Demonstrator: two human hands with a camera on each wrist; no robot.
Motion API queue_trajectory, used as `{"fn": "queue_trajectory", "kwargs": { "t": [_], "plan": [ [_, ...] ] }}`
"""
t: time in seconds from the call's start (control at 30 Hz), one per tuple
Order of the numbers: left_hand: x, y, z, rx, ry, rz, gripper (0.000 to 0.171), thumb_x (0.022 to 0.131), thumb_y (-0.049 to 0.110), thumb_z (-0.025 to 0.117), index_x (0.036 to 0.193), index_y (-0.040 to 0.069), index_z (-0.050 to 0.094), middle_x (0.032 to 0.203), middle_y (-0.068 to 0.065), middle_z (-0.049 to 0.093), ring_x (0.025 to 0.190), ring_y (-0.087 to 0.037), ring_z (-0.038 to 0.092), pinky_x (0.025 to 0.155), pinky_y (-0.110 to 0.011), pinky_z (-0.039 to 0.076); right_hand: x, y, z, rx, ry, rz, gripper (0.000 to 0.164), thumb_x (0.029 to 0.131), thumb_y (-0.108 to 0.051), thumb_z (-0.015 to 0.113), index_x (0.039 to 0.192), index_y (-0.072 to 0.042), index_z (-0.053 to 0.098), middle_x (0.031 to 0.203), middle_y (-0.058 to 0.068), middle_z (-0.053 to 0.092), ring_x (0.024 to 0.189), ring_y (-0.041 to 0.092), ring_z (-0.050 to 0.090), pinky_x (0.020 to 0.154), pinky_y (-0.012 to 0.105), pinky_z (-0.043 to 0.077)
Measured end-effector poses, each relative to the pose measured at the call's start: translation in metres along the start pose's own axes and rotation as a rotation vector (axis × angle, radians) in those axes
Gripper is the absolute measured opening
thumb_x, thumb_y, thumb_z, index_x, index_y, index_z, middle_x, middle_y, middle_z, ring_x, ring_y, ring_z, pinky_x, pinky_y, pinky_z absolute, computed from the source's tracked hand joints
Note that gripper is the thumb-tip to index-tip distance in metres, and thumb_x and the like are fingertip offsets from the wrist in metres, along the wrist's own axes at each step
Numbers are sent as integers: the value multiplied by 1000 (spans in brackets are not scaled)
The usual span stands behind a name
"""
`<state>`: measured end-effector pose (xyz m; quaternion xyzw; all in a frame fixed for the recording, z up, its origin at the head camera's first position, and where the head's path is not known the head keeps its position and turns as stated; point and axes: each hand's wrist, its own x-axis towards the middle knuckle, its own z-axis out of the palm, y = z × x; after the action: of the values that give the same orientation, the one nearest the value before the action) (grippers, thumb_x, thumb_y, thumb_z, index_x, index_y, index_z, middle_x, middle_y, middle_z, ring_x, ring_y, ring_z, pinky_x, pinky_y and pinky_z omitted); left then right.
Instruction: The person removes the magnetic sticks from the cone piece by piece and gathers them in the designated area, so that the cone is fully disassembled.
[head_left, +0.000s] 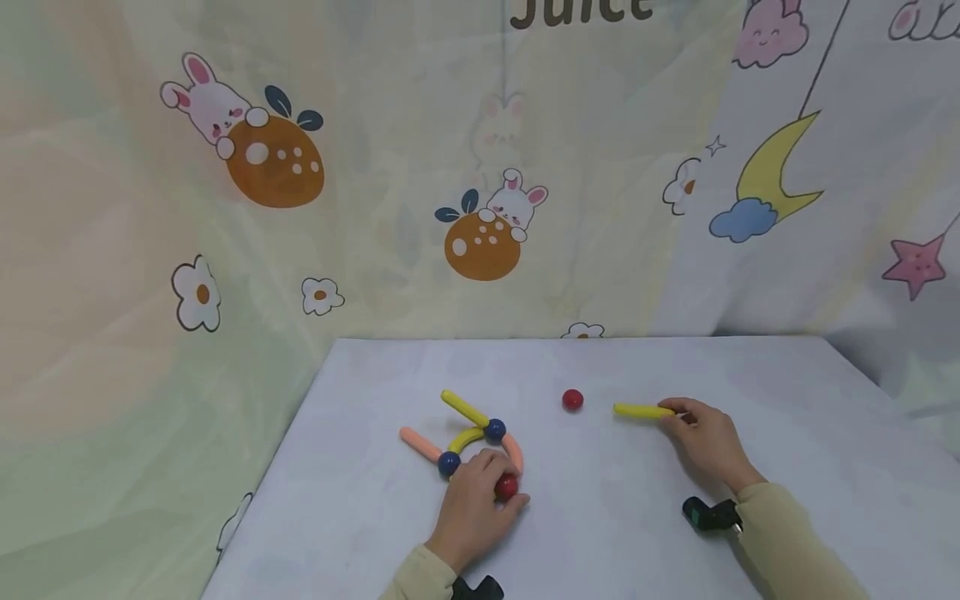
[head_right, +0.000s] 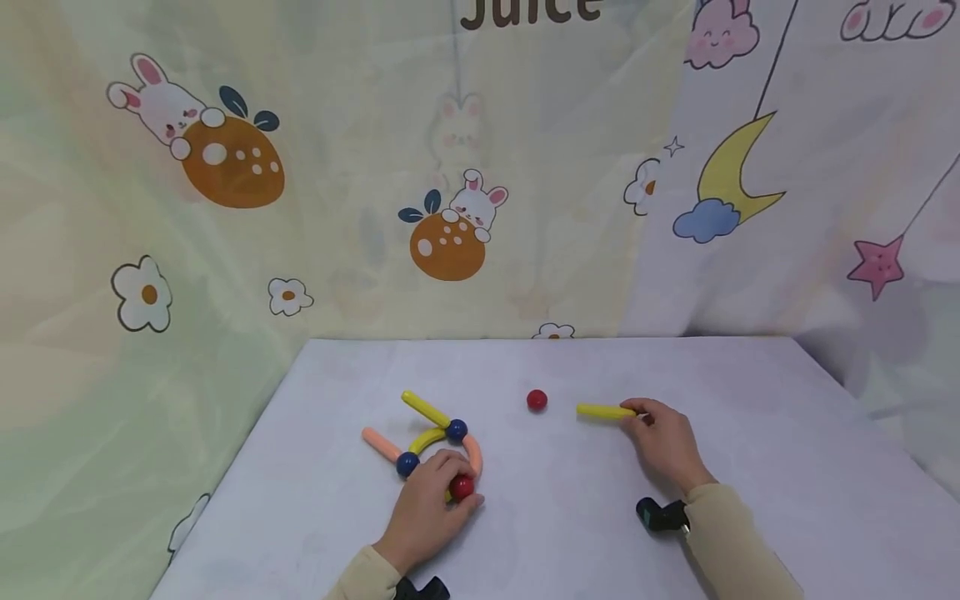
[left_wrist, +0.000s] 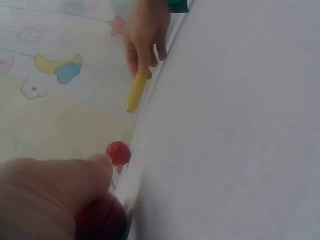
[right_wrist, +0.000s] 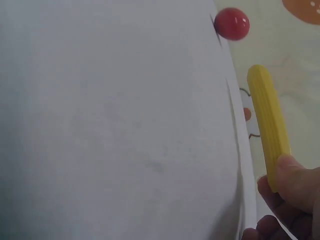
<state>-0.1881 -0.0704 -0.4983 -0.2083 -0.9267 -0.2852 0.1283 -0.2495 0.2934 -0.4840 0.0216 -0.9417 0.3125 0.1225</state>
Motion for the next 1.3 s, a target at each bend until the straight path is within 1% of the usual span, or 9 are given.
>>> {"fn": "queue_trajectory", "kwargs": {
  "t": [0.13, 0.3, 0.47, 0.6, 0.73, 0.93, 1.1, 1.2, 1.3],
  "plan": [
    [-1, -2, 1, -4, 21, -7, 25, 80, 34, 81, 97, 27, 65, 103, 12, 58, 95, -7, 55, 83, -32, 48, 14, 8, 2, -33, -7, 3, 26, 94, -13, 62, 118, -3, 66, 110, 19, 67, 91, 29, 59, 73, 40, 46],
    [0, -2, 1, -10, 15, -17, 23, 81, 33, 80, 96, 27, 63, 102, 13, 57, 94, -6, 53, 81, -30, 47, 23, 10, 2, -41, -64, 0, 26, 95, -11, 61, 118, -2, 65, 113, 23, 64, 97, 36, 59, 80, 50, 48],
    [1, 0, 0, -3, 16, -18, 23, 80, 32, 80, 95, 27, 64, 101, 13, 57, 92, -6, 53, 80, -29, 47, 30, 13, 0, -63, -122, 7, 26, 95, -13, 60, 119, -2, 65, 115, 26, 61, 98, 39, 59, 79, 52, 48],
    [2, 1, 0, -2, 11, -13, 22, 81, 32, 79, 96, 26, 64, 101, 12, 58, 94, -6, 54, 80, -29, 45, 34, 14, -2, -84, -134, 11, 27, 96, -14, 60, 120, -3, 65, 115, 27, 61, 98, 39, 58, 79, 52, 47],
    [2, 0, 0, 3, 2, -22, 22, 82, 32, 79, 96, 26, 64, 102, 12, 58, 95, -7, 54, 80, -29, 45, 36, 16, 0, -84, -144, 11, 28, 96, -15, 59, 121, -3, 64, 116, 28, 61, 99, 40, 58, 79, 53, 46],
    [1, -1, -1, 8, 0, -30, 21, 82, 32, 79, 96, 26, 64, 102, 12, 58, 95, -7, 54, 80, -29, 45, 36, 15, 3, -80, -139, 27, 31, 96, -15, 58, 124, -2, 62, 117, 29, 59, 100, 40, 57, 79, 53, 46],
    [0, 0, -3, 2, 1, -26, 22, 82, 32, 79, 96, 25, 64, 102, 12, 58, 95, -7, 54, 80, -28, 45, 33, 17, 3, -57, -130, 47, 38, 95, -18, 61, 128, 0, 57, 113, 26, 60, 100, 40, 58, 80, 52, 47],
    [0, 0, -3, -17, 3, -23, 22, 82, 35, 78, 95, 25, 64, 101, 13, 58, 94, -6, 53, 80, -28, 45, 28, 19, 1, -36, -113, 69, 42, 95, -20, 61, 130, 2, 55, 113, 25, 61, 101, 41, 58, 82, 53, 46],
    [0, -1, -3, -34, 7, -22, 22, 83, 39, 77, 93, 26, 63, 100, 14, 58, 93, -5, 53, 81, -29, 46, 19, 15, 0, -10, -68, 120, 45, 97, -24, 59, 132, 3, 52, 116, 26, 59, 103, 42, 57, 81, 54, 46]
  ]
}}
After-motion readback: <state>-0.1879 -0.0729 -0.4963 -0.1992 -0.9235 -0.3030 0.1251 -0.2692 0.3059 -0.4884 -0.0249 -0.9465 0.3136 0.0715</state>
